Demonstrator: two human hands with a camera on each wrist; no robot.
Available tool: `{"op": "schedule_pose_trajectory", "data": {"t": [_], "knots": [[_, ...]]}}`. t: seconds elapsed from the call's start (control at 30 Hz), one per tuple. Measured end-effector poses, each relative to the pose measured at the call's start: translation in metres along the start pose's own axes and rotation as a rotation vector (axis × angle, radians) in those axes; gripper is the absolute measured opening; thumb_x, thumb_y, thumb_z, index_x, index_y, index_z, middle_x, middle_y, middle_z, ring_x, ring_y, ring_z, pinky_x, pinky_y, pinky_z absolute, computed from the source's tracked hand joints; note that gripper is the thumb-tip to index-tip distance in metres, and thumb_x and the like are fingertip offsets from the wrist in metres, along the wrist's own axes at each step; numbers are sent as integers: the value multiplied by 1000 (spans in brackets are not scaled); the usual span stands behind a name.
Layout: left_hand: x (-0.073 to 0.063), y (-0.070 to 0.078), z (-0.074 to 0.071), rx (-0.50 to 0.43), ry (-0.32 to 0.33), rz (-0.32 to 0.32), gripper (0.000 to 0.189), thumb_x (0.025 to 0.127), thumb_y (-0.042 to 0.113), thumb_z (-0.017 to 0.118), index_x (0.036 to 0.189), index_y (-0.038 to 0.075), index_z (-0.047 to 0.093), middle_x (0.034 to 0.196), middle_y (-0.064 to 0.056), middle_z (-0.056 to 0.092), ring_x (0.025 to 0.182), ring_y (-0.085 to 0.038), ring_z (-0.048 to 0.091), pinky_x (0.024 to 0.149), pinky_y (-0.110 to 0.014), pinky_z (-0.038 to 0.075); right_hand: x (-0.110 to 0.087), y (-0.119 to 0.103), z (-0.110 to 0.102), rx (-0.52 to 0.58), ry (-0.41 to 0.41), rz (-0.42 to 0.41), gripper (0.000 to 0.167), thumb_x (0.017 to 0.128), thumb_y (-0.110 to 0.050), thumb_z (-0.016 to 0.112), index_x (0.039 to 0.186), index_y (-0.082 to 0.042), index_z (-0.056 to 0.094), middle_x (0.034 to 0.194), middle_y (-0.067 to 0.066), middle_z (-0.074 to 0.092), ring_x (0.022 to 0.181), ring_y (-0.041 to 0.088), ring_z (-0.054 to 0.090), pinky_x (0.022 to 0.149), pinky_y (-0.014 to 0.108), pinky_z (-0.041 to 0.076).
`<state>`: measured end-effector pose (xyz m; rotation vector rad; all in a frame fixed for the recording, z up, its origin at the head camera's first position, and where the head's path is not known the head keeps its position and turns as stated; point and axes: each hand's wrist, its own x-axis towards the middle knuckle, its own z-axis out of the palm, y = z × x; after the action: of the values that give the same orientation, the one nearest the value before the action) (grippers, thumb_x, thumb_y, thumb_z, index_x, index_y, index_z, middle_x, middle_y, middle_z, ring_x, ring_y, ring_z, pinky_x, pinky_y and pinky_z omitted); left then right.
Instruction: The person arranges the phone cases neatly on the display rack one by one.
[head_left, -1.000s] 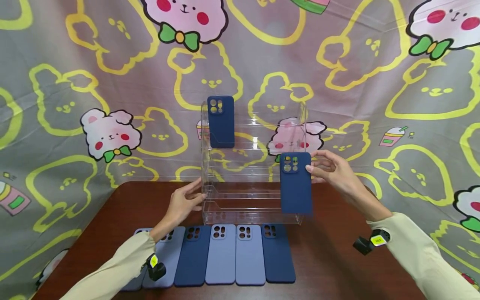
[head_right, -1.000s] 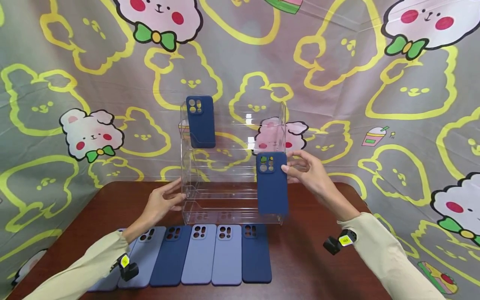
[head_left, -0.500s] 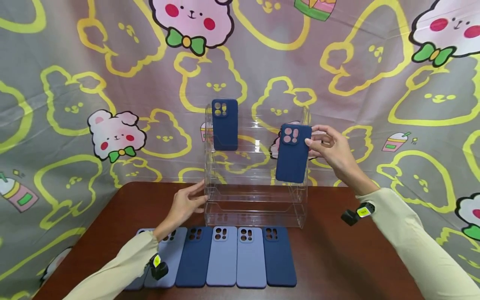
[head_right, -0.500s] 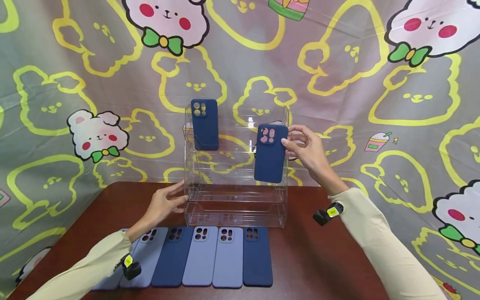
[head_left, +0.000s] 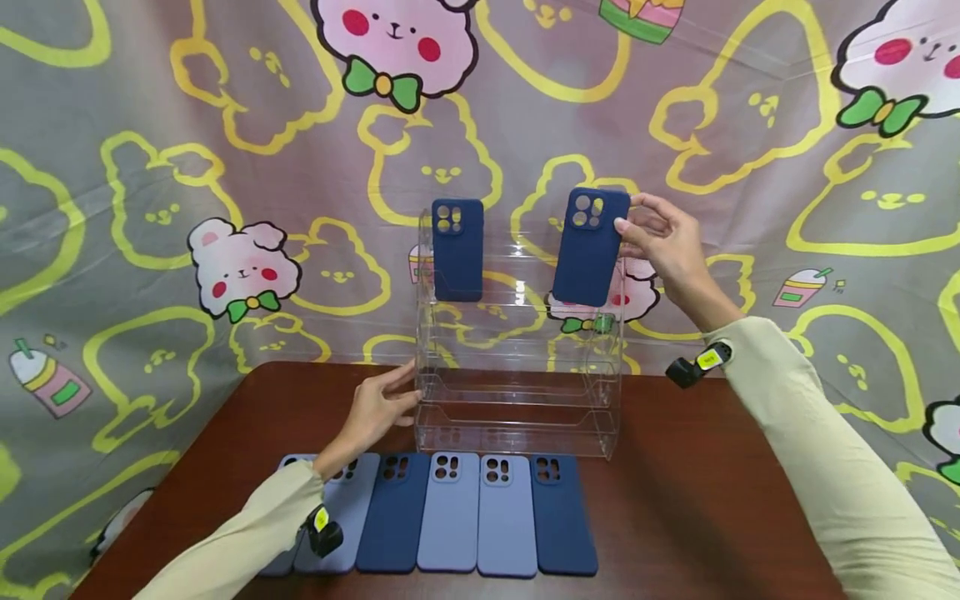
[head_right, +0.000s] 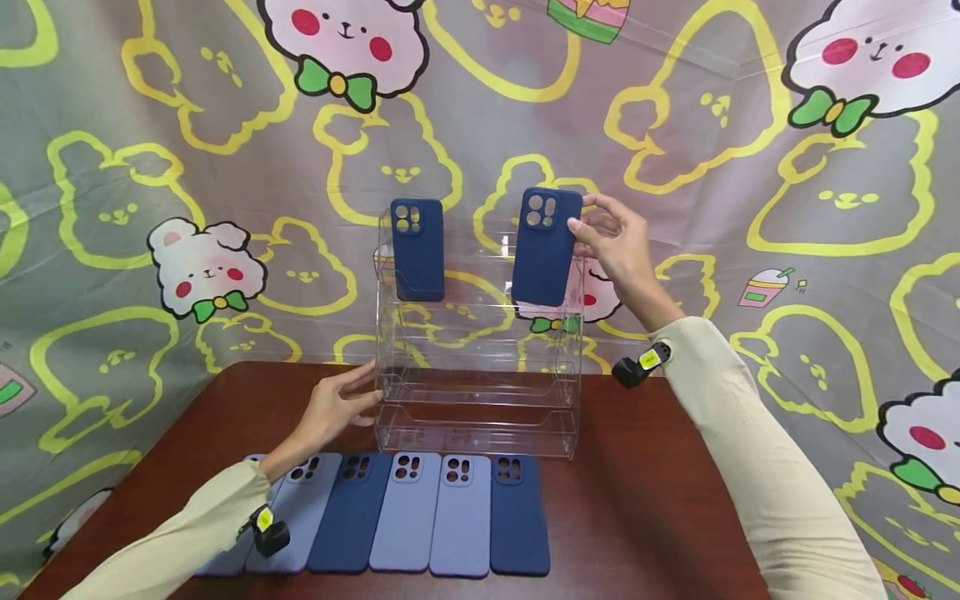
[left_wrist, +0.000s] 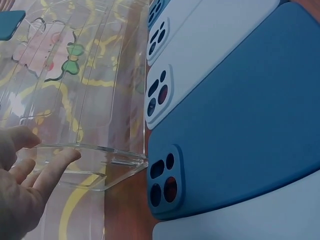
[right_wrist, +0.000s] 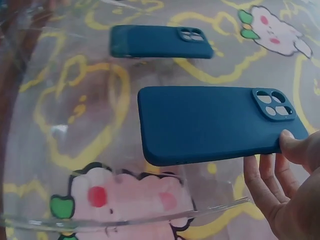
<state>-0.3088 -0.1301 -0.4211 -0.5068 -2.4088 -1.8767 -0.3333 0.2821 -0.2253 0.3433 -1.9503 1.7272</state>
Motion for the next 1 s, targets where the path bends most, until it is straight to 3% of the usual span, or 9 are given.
{"op": "schedule_pose_trajectory", "data": {"t": [0.23,0.37,0.67,1.0], "knots": [[2,-6,10,-24,-3,-6,62,98,-5,69,155,6,49,152,-26,53,116,-50,67,69,-38,67,21,1,7,80,27,-1,27,95,-2,74,121,-8,69,90,0,72,75,9,74,67,24,66],[2,-9,16,-43,-14,-14,63,97,-5,70,156,7,49,152,-25,54,117,-51,66,69,-37,68,25,5,11,68,40,-19,26,95,-1,75,120,-6,69,88,1,72,72,10,75,65,23,65],[2,-7,9,-32,-7,-5,62,97,-2,71,155,7,51,151,-24,55,117,-50,66,68,-37,67,25,27,24,-101,40,-6,32,98,-7,73,129,-5,68,93,-4,70,77,4,72,70,22,65],[2,-2,0,-6,-12,1,63,97,-3,71,155,6,49,153,-24,53,119,-50,65,69,-36,67,21,33,29,-158,10,-53,42,96,-11,76,136,0,65,102,2,72,85,1,70,73,20,64]]}}
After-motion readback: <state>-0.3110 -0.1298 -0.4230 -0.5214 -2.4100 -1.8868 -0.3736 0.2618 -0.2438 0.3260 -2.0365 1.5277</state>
